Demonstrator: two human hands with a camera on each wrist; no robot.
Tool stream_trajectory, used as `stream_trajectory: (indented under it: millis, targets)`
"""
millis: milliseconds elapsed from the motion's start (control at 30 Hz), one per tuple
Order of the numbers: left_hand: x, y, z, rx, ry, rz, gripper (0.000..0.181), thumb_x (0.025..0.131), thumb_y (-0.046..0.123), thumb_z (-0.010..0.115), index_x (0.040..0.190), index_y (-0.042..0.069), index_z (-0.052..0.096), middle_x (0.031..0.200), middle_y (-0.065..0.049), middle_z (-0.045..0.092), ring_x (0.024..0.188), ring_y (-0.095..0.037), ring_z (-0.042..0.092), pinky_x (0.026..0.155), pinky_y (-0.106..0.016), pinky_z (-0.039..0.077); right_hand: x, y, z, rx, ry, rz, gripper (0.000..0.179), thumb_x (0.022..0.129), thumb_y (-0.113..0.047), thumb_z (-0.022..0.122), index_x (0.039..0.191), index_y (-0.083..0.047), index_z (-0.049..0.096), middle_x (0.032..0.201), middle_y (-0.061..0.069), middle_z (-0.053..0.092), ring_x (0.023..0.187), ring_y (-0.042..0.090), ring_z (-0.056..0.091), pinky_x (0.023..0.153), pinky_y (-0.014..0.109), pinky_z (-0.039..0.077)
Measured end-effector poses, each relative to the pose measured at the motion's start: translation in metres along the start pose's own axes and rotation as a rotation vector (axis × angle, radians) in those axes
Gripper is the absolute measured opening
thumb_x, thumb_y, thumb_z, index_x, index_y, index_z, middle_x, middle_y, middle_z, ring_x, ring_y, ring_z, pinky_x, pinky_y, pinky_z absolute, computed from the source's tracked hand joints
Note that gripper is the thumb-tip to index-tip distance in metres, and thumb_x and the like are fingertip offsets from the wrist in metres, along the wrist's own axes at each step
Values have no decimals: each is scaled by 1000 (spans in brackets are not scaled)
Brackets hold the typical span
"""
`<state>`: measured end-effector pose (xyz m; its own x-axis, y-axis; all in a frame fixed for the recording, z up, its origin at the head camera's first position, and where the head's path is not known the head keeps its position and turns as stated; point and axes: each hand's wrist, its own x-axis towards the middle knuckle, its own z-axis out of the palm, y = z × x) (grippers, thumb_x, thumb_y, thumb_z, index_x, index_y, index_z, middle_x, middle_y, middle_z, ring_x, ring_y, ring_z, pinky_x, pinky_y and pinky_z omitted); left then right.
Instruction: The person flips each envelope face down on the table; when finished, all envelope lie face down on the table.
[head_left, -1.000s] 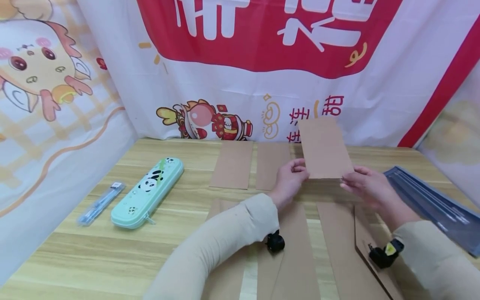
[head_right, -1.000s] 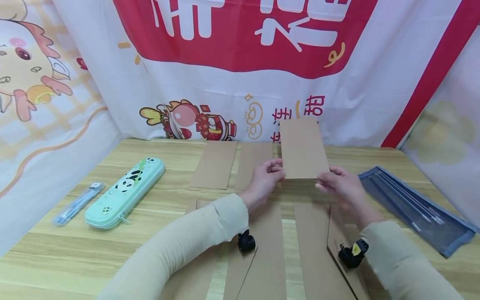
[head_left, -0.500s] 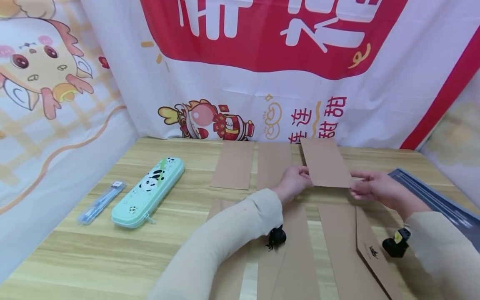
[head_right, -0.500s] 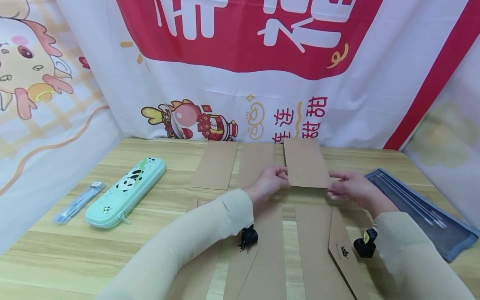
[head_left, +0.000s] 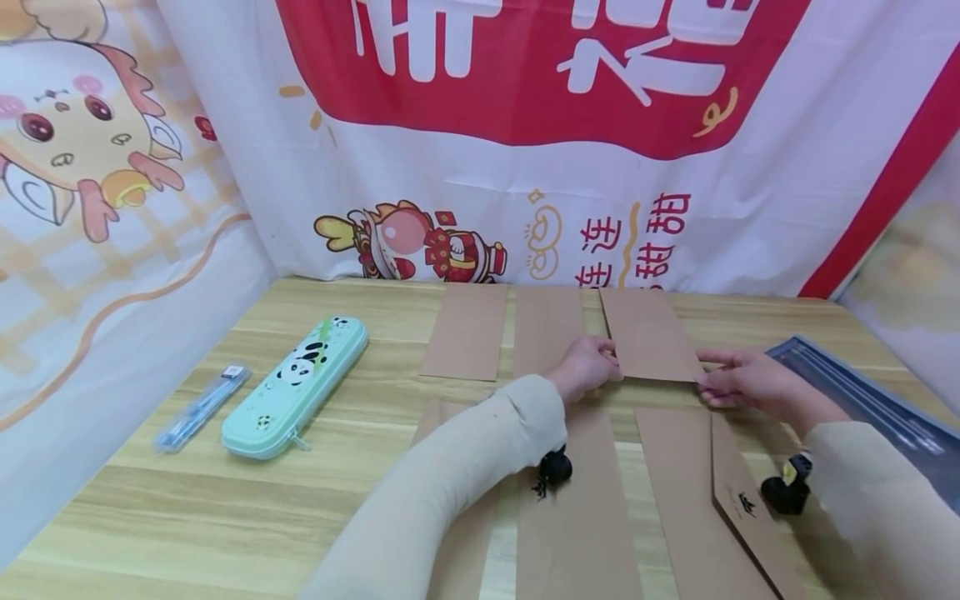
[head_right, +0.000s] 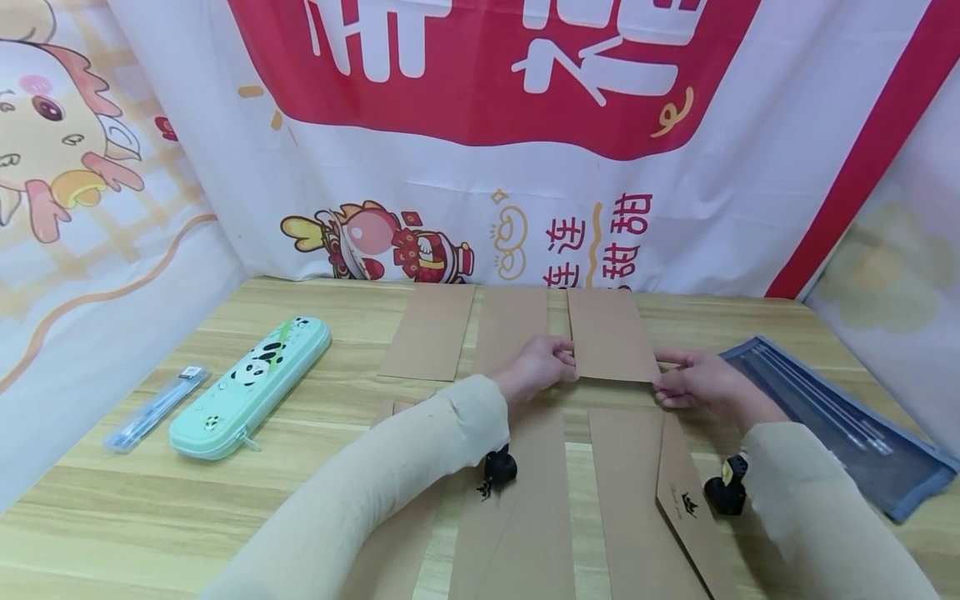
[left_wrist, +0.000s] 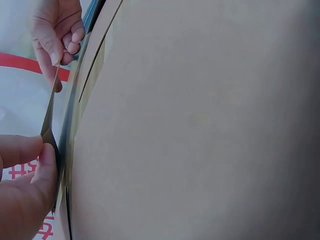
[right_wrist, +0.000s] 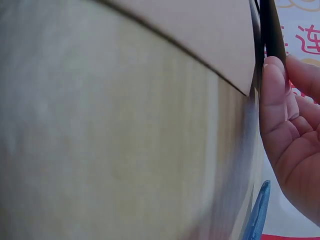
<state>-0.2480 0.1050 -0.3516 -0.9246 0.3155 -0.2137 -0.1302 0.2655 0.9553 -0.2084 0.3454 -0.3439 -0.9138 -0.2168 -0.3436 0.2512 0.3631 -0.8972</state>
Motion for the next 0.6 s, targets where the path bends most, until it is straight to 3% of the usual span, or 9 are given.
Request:
stream_trajectory:
  millis: [367,500,600]
  targets:
    - [-3,1,-5,129,-24,0,57,76,-10,61,130,4,51,86,-7,62,46,-12,39,42,-22,34,3,3,1,-158,63,76,68,92,-14,56,142,9,18,77,-1,62,68,11,60,67,26,55]
    - [-3,2,-6,137,-25,15,57,77,-9,61,131,6,50,86,-6,62,49,-13,42,45,-23,37,4,3,2,-182,81,92,68,91,-16,57,142,10,19,73,-1,61,67,11,60,65,27,55]
    - [-4,5,-7,189,-40,62,57,77,-5,62,132,7,50,88,-2,60,56,-11,46,53,-21,42,2,-2,3,-191,91,86,69,91,-15,57,143,9,17,73,0,61,67,11,59,63,27,54]
